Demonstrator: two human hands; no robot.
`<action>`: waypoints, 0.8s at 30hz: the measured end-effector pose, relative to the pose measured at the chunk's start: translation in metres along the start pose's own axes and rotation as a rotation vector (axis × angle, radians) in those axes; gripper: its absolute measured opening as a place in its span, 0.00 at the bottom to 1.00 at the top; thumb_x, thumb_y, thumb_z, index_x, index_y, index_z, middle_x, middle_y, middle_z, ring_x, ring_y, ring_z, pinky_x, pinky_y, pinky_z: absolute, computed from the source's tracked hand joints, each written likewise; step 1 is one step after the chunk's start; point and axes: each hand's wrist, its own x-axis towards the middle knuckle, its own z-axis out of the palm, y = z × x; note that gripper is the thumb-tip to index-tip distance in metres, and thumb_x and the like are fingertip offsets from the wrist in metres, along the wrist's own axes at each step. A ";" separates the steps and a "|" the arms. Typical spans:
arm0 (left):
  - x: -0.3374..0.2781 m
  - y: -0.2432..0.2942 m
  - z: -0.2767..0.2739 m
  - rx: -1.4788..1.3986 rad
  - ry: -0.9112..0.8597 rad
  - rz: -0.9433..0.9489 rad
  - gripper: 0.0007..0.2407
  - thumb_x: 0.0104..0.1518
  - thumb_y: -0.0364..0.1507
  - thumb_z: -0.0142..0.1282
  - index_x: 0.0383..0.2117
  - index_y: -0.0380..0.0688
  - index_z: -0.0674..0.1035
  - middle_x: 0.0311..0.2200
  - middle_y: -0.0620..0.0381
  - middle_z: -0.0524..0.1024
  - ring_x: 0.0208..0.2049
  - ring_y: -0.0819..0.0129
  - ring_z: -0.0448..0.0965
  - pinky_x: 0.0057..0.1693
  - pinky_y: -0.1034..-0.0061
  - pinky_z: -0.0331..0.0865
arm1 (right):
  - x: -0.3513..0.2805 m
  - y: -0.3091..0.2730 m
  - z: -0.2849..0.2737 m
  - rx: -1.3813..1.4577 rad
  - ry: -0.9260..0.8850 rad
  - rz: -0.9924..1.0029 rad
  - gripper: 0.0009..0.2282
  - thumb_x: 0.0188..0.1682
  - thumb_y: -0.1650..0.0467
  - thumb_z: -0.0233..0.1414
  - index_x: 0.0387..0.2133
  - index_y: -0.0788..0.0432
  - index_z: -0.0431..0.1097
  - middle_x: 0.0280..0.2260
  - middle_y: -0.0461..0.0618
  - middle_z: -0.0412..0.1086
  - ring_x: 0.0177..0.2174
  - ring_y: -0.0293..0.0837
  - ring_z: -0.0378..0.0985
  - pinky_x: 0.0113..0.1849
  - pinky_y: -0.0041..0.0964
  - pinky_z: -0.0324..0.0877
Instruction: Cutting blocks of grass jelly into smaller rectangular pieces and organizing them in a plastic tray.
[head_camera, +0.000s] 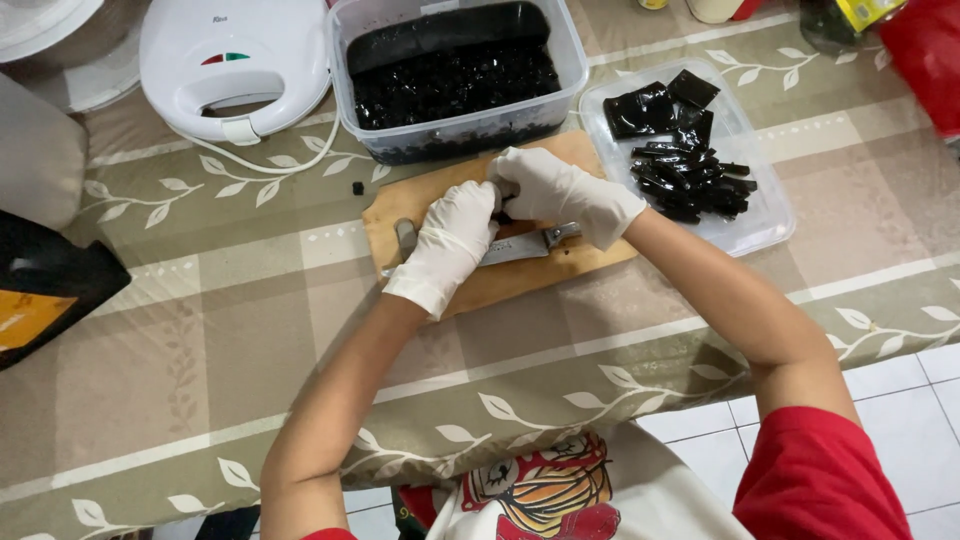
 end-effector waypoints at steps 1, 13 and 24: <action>0.000 0.000 0.002 0.000 0.000 0.000 0.10 0.51 0.34 0.64 0.35 0.46 0.77 0.31 0.53 0.77 0.39 0.52 0.84 0.42 0.59 0.81 | -0.004 0.002 -0.004 0.000 0.001 0.000 0.16 0.35 0.70 0.60 0.37 0.63 0.70 0.38 0.63 0.74 0.43 0.66 0.77 0.43 0.57 0.75; 0.000 -0.005 0.006 -0.075 0.003 -0.017 0.06 0.53 0.33 0.60 0.31 0.51 0.75 0.31 0.56 0.75 0.41 0.53 0.81 0.46 0.60 0.78 | -0.123 0.046 -0.087 0.212 0.175 0.334 0.13 0.40 0.77 0.56 0.39 0.54 0.75 0.31 0.49 0.74 0.34 0.48 0.78 0.38 0.43 0.72; 0.042 0.066 -0.013 -0.133 -0.020 0.097 0.06 0.54 0.36 0.58 0.30 0.54 0.73 0.32 0.58 0.73 0.42 0.56 0.80 0.47 0.60 0.78 | -0.179 0.149 -0.099 0.209 0.294 0.487 0.14 0.40 0.78 0.60 0.41 0.62 0.75 0.32 0.59 0.77 0.35 0.55 0.79 0.38 0.48 0.72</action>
